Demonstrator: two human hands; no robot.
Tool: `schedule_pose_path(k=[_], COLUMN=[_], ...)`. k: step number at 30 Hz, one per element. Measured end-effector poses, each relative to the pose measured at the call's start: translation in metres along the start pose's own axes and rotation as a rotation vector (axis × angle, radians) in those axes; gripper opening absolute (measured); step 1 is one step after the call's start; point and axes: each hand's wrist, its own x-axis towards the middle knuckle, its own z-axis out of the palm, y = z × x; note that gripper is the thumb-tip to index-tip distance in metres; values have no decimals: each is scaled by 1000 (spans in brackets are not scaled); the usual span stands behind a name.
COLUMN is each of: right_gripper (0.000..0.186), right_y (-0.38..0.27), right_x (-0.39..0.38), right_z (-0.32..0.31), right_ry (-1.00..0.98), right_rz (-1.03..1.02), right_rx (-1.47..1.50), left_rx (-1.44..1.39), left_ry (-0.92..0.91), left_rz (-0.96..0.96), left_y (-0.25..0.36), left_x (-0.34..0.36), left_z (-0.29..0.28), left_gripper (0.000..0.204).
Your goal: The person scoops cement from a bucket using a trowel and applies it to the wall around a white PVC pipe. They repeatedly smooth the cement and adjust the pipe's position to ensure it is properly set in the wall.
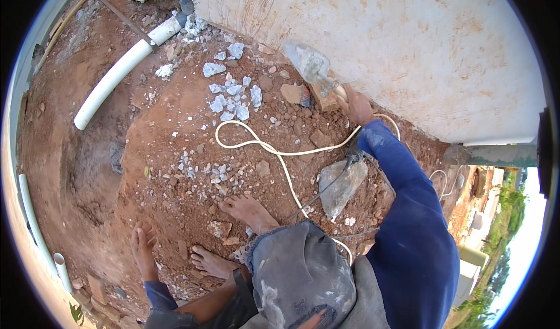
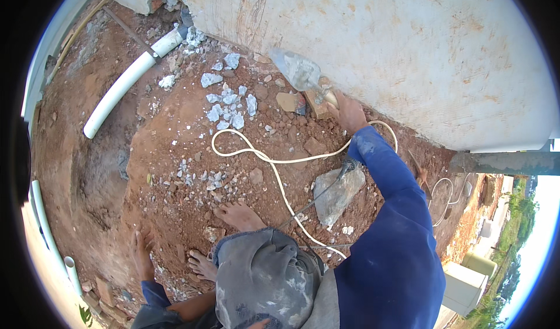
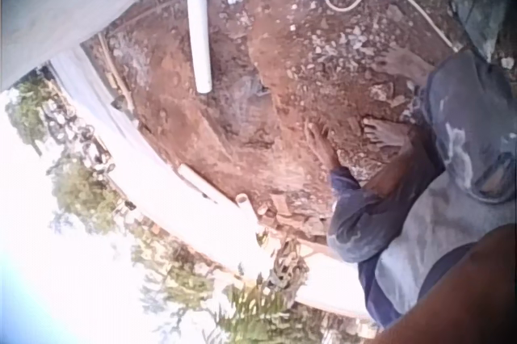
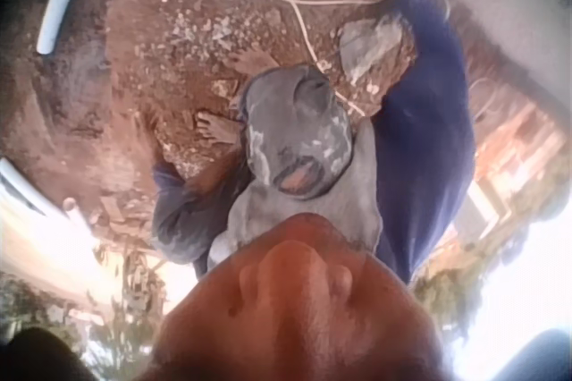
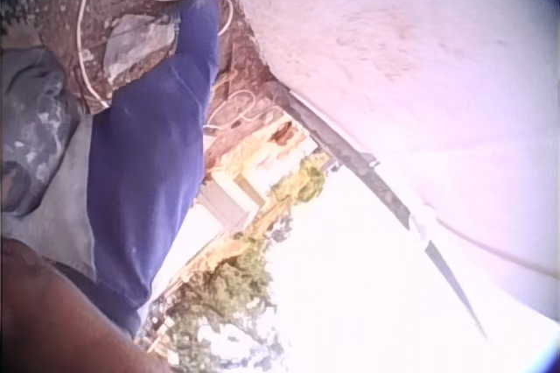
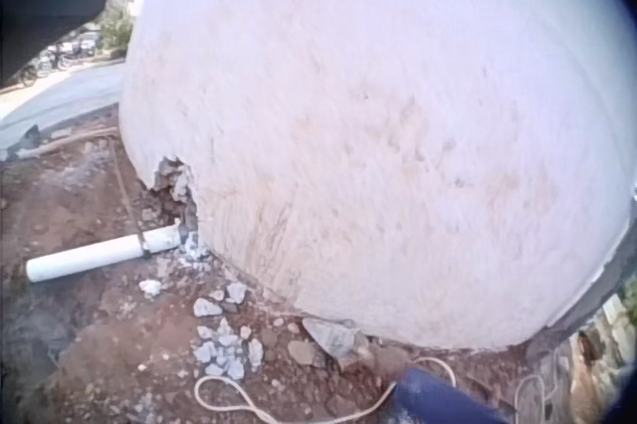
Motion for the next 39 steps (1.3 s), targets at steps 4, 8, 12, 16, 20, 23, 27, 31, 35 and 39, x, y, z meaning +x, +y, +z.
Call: schedule_pose_path(k=[4,8,12,16,20,23,27,31,35,39], right_gripper=[47,54,54,53,49,49,55,54,39,35], right_y=[15,-44,8,-23,13,-20,24,-61,-167,-234], right_x=[13,11,-6,1,-7,3,-20,17,-16,-59], right_z=[14,-7,22,6,23,12,31,-28,-33,-38], right_ry=[-207,-228,-253,-189,-187,-228,-325,-432,-578,-974], right_rz=[32,132,120,105,107,153,304,119,-52,101], right_rx=[-257,-234,-324,-334,-326,-282,-259,-150,717,1239], left_rx=[-39,10,-8,-65,-80,-80,-14,51,64,128], left_ry=[62,120,54,138,86,150,121,109,-75,-202], left_rz=[7,-31,5,2,21,9,72,188,374,580], left_y=[-6,-6,-6,-8,-15,-11,7,13,51,107], left_x=[-4,-17,-10,-15,-15,-22,-16,-1,11,27], left_z=[-20,-31,-25,-36,-32,-40,-28,-17,26,62], left_gripper=[48,45,44,44,44,44,40,33,33,44])
